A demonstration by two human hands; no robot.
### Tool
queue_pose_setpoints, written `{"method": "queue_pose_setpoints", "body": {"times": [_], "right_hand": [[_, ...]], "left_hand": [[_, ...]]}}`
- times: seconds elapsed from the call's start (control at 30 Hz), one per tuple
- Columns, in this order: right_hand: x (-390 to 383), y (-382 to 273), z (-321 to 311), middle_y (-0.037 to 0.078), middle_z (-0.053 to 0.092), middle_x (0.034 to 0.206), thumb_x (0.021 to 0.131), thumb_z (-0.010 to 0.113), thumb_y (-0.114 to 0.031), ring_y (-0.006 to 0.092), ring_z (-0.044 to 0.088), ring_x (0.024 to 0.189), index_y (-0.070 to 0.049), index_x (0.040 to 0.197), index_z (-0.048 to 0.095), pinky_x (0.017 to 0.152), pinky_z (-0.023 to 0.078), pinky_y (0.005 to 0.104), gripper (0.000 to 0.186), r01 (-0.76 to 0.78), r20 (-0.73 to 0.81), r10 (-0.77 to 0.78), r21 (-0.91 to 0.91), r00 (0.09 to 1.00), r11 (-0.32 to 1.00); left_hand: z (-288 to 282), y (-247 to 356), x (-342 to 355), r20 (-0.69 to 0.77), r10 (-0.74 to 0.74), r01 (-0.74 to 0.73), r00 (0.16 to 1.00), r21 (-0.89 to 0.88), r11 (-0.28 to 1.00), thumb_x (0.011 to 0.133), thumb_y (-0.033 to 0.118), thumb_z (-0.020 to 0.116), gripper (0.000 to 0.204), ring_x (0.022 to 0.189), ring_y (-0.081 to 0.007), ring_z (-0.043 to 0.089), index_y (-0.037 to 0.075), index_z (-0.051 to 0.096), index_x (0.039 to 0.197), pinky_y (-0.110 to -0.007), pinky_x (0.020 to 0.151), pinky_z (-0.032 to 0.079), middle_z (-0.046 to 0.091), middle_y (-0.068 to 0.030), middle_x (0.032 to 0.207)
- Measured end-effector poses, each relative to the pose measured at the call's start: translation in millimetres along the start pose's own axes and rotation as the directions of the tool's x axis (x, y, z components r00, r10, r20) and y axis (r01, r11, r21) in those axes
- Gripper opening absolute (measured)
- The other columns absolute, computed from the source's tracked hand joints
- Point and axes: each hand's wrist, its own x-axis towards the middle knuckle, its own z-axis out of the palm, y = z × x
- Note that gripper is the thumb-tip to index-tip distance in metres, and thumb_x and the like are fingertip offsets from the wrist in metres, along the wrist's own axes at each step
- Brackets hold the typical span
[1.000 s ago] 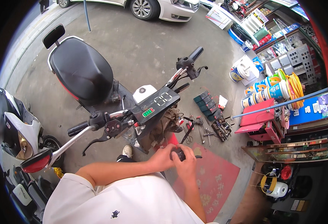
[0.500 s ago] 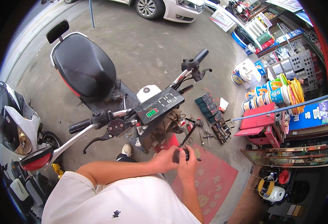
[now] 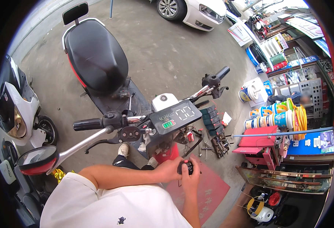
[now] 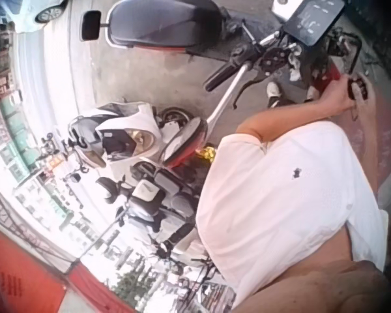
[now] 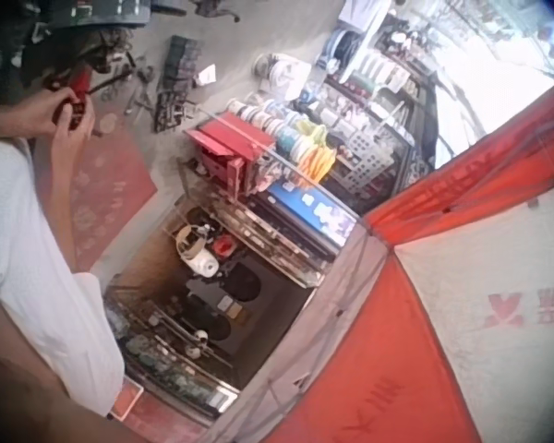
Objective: The person repairs an electric scooter by connecting wires under the handlebar area, testing the dashboard, and using a cordless drill to fasten components. The person also removes and reattaches the right handlebar grip and brake assembly.
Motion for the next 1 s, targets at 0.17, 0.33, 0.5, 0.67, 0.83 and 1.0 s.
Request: {"method": "queue_pose_setpoints", "body": {"times": [0.17, 0.33, 0.5, 0.67, 0.83, 1.0], "right_hand": [[-0.5, -18.5, -3.3, 0.018, 0.064, 0.117, 0.086, 0.068, -0.017, 0.0279, 0.061, 0.109, -0.001, 0.123, 0.061, 0.096, 0.047, 0.0385, 0.040, -0.098, 0.077, 0.104, -0.077, 0.992, 0.992], [0.2, -18.5, 1.0, 0.016, 0.066, 0.113, 0.086, 0.068, -0.015, 0.0267, 0.063, 0.105, 0.000, 0.118, 0.064, 0.092, 0.048, 0.0378, 0.036, -0.056, 0.074, 0.068, -0.151, 0.995, 0.987], [4.9, -7.0, 5.9, 0.015, 0.067, 0.110, 0.085, 0.069, -0.017, 0.0260, 0.064, 0.102, -0.001, 0.115, 0.066, 0.090, 0.049, 0.0362, 0.034, -0.112, 0.107, 0.120, -0.072, 0.987, 0.991], [17.0, -16.1, 3.3, 0.016, 0.065, 0.112, 0.088, 0.069, -0.023, 0.0244, 0.062, 0.103, -0.002, 0.125, 0.060, 0.092, 0.047, 0.0365, 0.043, 0.037, 0.041, -0.035, -0.046, 0.999, 0.998], [21.0, -4.3, -8.1, 0.016, 0.063, 0.116, 0.084, 0.075, -0.032, 0.0219, 0.061, 0.106, -0.002, 0.132, 0.053, 0.092, 0.048, 0.0348, 0.061, -0.157, 0.195, 0.119, 0.195, 0.974, 0.968], [26.9, 8.2, -2.0, 0.010, 0.063, 0.111, 0.082, 0.078, -0.033, 0.0169, 0.060, 0.100, -0.003, 0.130, 0.053, 0.089, 0.048, 0.0316, 0.062, -0.267, 0.258, 0.210, 0.213, 0.943, 0.940]], "left_hand": [[-4.9, 0.1, -3.9, -0.002, 0.019, -0.019, 1.000, -0.019, 1.000, 0.078, 0.025, 0.073, 0.064, 0.082, -0.0349, 0.070, 0.000, 0.046, 0.130, -0.041, 0.073, 0.054, 0.068, -0.0204, 0.086], [-9.2, 0.5, -3.6, 0.049, -0.019, 0.019, 0.999, 0.001, 1.000, 0.079, 0.028, 0.071, 0.063, 0.085, -0.0363, 0.069, -0.001, 0.046, 0.129, -0.043, 0.073, 0.055, 0.069, -0.0217, 0.090], [-3.1, -11.0, 2.3, -0.012, 0.036, -0.037, 0.999, -0.045, 0.998, 0.079, 0.032, 0.069, 0.060, 0.089, -0.0426, 0.067, 0.000, 0.048, 0.125, -0.049, 0.076, 0.054, 0.068, -0.0257, 0.097], [-19.0, 9.0, 9.5, 0.008, 0.031, -0.031, 0.999, 0.008, 0.999, 0.079, 0.035, 0.071, 0.064, 0.097, -0.0419, 0.066, -0.001, 0.047, 0.126, -0.047, 0.080, 0.053, 0.067, -0.0250, 0.103], [-33.2, 20.2, 4.7, 0.045, -0.007, 0.006, 0.999, 0.031, 1.000, 0.079, 0.033, 0.077, 0.075, 0.097, -0.0333, 0.068, -0.001, 0.040, 0.135, -0.040, 0.083, 0.054, 0.067, -0.0209, 0.107], [-100.5, 47.1, -58.5, 0.076, 0.033, -0.038, 0.997, 0.066, 0.997, 0.085, 0.019, 0.073, 0.057, 0.092, -0.0199, 0.070, 0.005, 0.048, 0.134, -0.033, 0.083, 0.055, 0.070, -0.0122, 0.096]]}}
